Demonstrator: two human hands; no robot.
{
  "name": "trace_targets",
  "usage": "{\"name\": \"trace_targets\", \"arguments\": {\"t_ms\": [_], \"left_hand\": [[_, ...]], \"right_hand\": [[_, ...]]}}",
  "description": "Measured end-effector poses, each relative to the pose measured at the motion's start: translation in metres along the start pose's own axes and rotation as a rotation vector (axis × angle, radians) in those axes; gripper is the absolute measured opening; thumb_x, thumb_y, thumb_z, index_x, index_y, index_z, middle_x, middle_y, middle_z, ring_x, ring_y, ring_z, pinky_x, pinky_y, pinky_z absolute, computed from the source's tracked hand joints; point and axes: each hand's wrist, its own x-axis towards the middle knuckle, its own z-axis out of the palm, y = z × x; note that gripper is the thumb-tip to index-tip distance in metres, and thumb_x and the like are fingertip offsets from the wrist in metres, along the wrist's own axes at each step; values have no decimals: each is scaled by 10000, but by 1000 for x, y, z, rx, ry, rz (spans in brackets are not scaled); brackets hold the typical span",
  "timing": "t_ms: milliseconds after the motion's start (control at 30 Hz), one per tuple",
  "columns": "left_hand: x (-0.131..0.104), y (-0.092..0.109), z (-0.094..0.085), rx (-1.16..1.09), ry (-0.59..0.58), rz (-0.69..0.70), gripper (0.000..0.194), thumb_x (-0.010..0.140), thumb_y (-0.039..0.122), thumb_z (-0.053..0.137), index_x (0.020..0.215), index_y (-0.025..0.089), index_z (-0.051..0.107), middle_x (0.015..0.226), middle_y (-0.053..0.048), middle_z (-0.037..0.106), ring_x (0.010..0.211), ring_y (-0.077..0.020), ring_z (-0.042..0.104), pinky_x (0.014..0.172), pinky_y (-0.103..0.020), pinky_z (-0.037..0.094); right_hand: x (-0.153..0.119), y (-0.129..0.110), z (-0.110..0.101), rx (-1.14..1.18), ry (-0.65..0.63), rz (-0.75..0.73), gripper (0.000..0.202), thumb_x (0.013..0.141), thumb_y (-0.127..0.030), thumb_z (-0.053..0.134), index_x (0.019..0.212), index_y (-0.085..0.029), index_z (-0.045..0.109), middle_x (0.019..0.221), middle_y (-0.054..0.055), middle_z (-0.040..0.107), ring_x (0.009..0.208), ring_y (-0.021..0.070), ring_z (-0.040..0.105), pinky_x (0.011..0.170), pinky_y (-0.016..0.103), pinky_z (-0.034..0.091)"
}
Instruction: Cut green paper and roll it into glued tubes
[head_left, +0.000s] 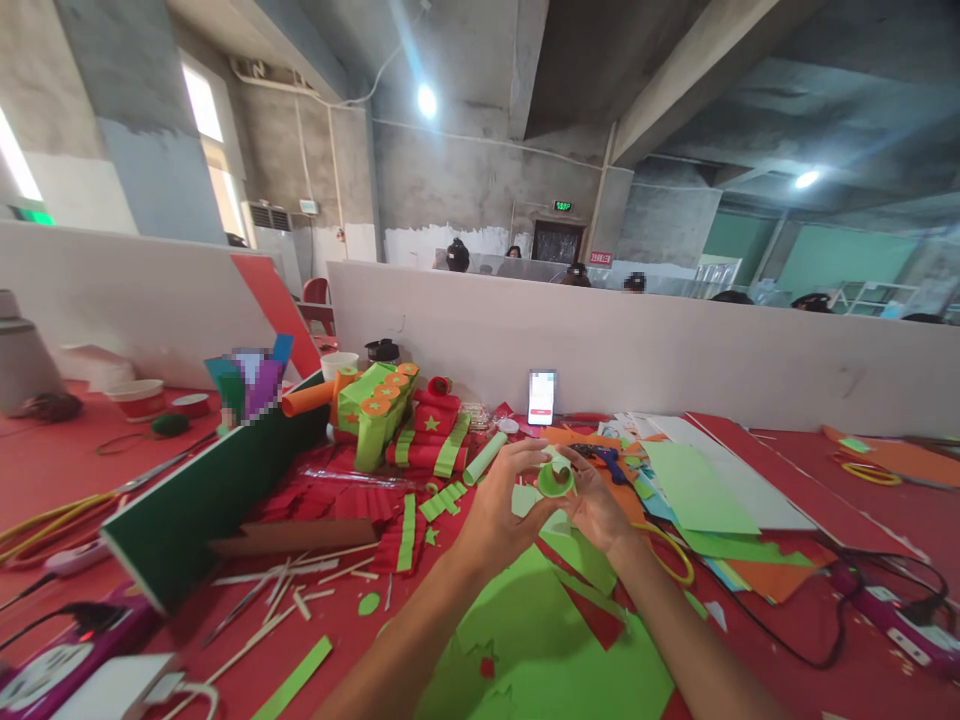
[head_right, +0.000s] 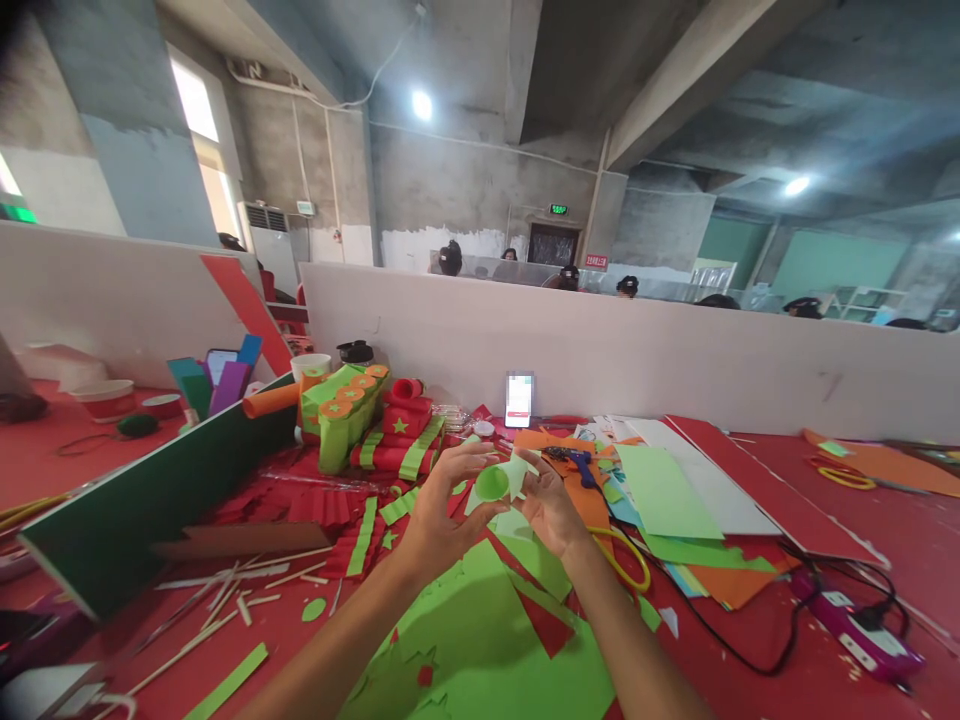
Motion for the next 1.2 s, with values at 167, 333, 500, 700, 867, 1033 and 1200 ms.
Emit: {"name": "trace_targets", "arguments": {"t_ms": [167,333,500,700,867,1033,1200], "left_hand": [[3,3,-4,135,9,22,393,856,209,671,1186,249,462,1310,-139,525,1300,-283,459,1008,-481,472],[5,-6,-9,234,1,-212,187,885,314,619,1035,221,556,1411,-141,419,1280,-290,472,999,-435,480],[5,-29,-14,171,25,-411,228,911,344,545,749,184,548,1357,-140,456,1151,-256,562,914,-379,530],[2,-51,-16,-24,102,-663,248,817,399,618,727,169,594,1293,-155,518,1161,-298,558,797,-348,553],[-2,-62,-20,-196,1,-876,301,785,426,656,848,139,722,1092,-131,691,1036,-278,630,865,-350,509],[-4,-62,-25,-389,32,-1046,358,729,435,739,912,128,746,954,-110,752,901,-229,680,860,-318,520],[-4,-69,-30,-482,99,-1108,321,660,394,807,843,136,751,950,-98,755,918,-213,679,909,-324,526]], "right_hand": [[3,-1,0,-9,45,-32,469,671,-267,853,1107,-291,680,893,-2,742,869,210,679,825,401,539],[5,-7,2,-85,161,-52,499,646,-319,871,1104,-287,677,961,14,734,956,235,669,908,452,515],[6,-11,3,-177,285,-69,458,627,-305,875,1042,-258,688,920,7,718,908,194,666,850,359,545],[7,-10,-2,-355,381,-39,516,606,-349,865,1075,-241,679,844,1,703,738,156,643,655,258,523],[8,-9,-7,-572,346,-74,535,645,-428,815,1107,-198,675,665,-9,649,573,151,556,523,251,420],[7,-15,-9,-654,258,-42,509,680,-432,782,1119,-195,679,653,-3,648,605,165,561,559,263,425],[4,-31,-11,-624,190,18,476,735,-435,743,1154,-219,675,661,-14,643,632,164,591,616,269,465]]}}
